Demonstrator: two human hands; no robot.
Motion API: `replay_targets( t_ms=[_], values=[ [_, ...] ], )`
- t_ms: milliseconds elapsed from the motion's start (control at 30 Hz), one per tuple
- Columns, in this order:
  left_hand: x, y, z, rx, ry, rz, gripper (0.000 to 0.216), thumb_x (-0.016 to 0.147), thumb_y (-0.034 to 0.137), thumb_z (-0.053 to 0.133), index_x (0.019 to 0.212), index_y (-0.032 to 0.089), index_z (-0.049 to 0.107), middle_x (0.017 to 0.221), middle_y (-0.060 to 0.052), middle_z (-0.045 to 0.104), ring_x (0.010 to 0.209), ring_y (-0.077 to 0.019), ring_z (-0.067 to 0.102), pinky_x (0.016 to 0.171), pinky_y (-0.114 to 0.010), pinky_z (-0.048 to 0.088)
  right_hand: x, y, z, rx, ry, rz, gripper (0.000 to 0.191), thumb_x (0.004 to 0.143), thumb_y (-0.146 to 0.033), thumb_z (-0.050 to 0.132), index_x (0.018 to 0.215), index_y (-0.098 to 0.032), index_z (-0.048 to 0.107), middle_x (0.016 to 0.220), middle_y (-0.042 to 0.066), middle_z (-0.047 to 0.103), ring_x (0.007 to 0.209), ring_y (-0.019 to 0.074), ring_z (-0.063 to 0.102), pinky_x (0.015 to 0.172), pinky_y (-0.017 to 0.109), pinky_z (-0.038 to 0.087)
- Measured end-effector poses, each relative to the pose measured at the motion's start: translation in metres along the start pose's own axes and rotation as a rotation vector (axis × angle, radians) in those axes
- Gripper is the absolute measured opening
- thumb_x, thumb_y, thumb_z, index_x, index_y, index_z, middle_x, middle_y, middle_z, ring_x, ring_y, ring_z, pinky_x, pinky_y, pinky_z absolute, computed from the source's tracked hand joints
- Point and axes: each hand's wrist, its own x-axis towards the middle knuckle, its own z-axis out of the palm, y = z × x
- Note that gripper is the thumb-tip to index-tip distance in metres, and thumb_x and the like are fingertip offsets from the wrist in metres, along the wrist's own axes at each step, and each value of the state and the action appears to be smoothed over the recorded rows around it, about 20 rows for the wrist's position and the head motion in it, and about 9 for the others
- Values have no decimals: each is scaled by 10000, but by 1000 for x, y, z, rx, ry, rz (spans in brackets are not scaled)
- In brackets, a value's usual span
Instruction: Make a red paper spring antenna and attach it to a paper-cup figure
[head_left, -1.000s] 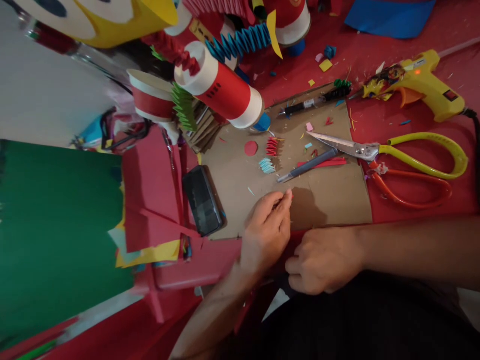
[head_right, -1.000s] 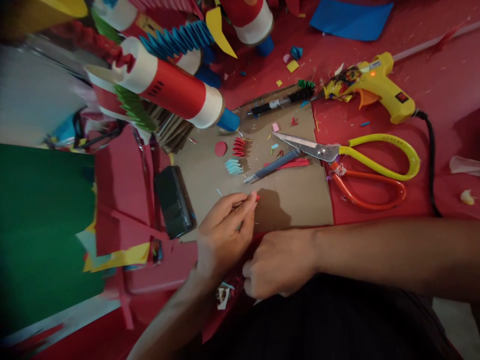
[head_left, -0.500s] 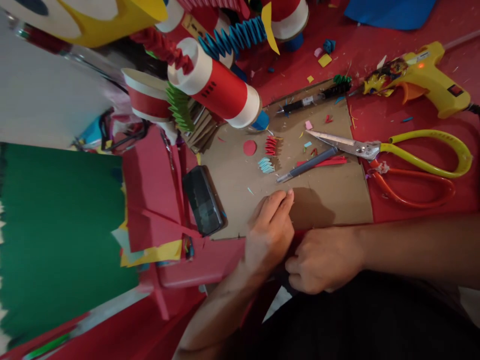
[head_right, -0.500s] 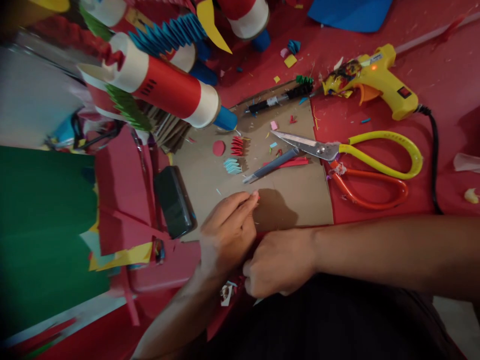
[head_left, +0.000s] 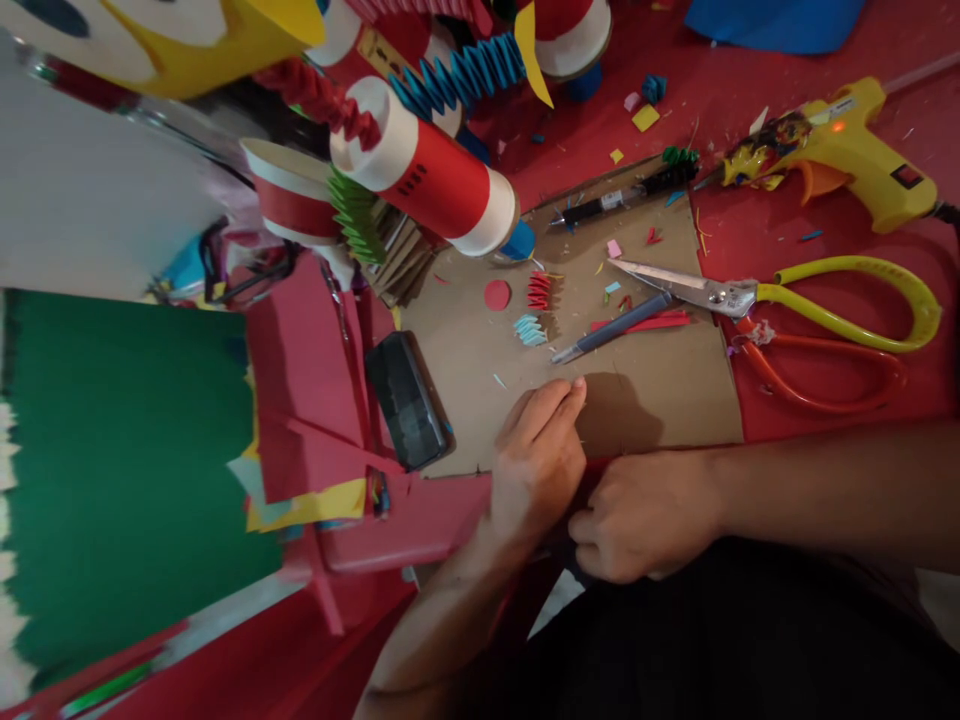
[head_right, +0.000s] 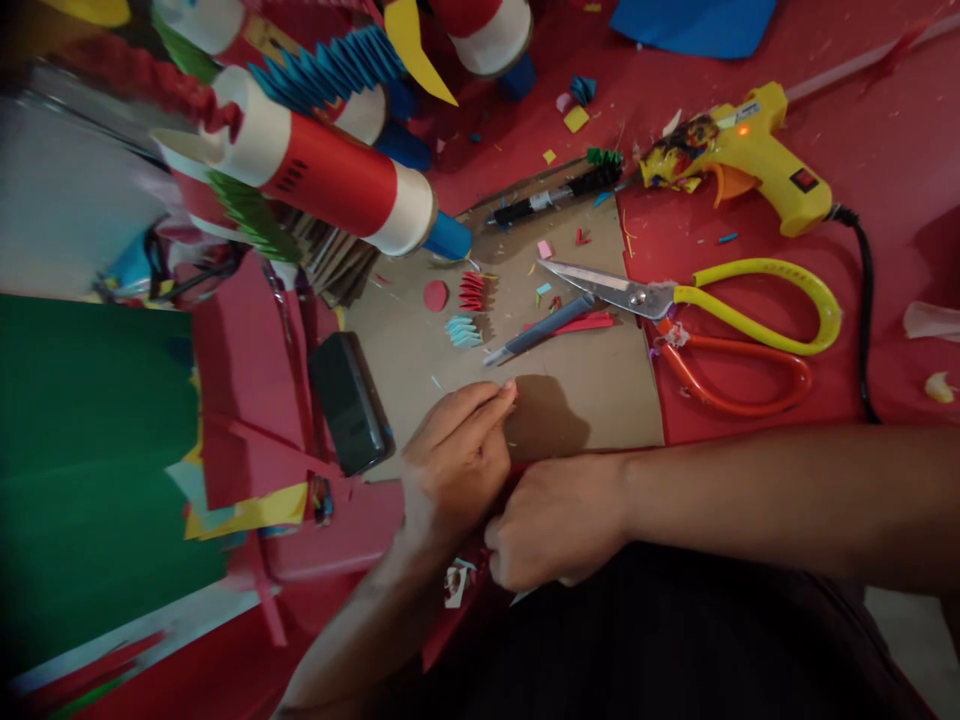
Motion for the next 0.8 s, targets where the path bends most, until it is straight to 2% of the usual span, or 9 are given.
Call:
replay_targets(
  t_ms=[267,400,533,600,733,800],
  values=[
    [6,-9,-5,-178,-2,-174,192,829,75,673,937,213,752,822,7,736,723,-99,683,673,-216,562,1,0,0,-29,1,-11,223,876,-137,570,1051,-125,708,913,86,716,753,196,646,477,336,235],
    [5,-11,-7,-285,-22,-239,367,811,67,688,1114,271,722,864,17,742,742,-102,688,712,-234,580,0,-1,1,-39,8,-7,232,870,-141,581,1068,-119,701,915,90,715,744,197,645,480,341,237],
    [4,-16,-9,-394,-50,-293,493,781,113,739,1228,308,663,904,17,715,698,-97,645,642,-238,566,0,0,0,-35,7,-3,240,870,-133,573,1074,-115,697,916,92,714,745,198,647,480,339,242],
    [4,-20,-11,-426,-10,-300,470,753,187,788,1196,303,680,932,7,689,710,-107,616,619,-253,546,0,0,0,-29,-1,-7,242,869,-131,576,1078,-114,697,919,92,713,761,200,651,484,338,246],
    [4,-26,-17,-499,171,-276,310,793,279,766,1097,317,718,932,-4,644,783,-134,584,650,-297,514,-1,-1,-1,-34,-2,-5,249,882,-136,565,1096,-112,692,928,94,711,776,204,654,486,337,241],
    [5,-27,-19,-487,142,-266,256,820,251,738,1067,319,726,947,-10,652,849,-154,610,709,-323,529,-1,-1,0,-38,-1,-4,246,876,-125,565,1084,-113,695,923,92,710,773,204,653,482,335,231]
  ],
)
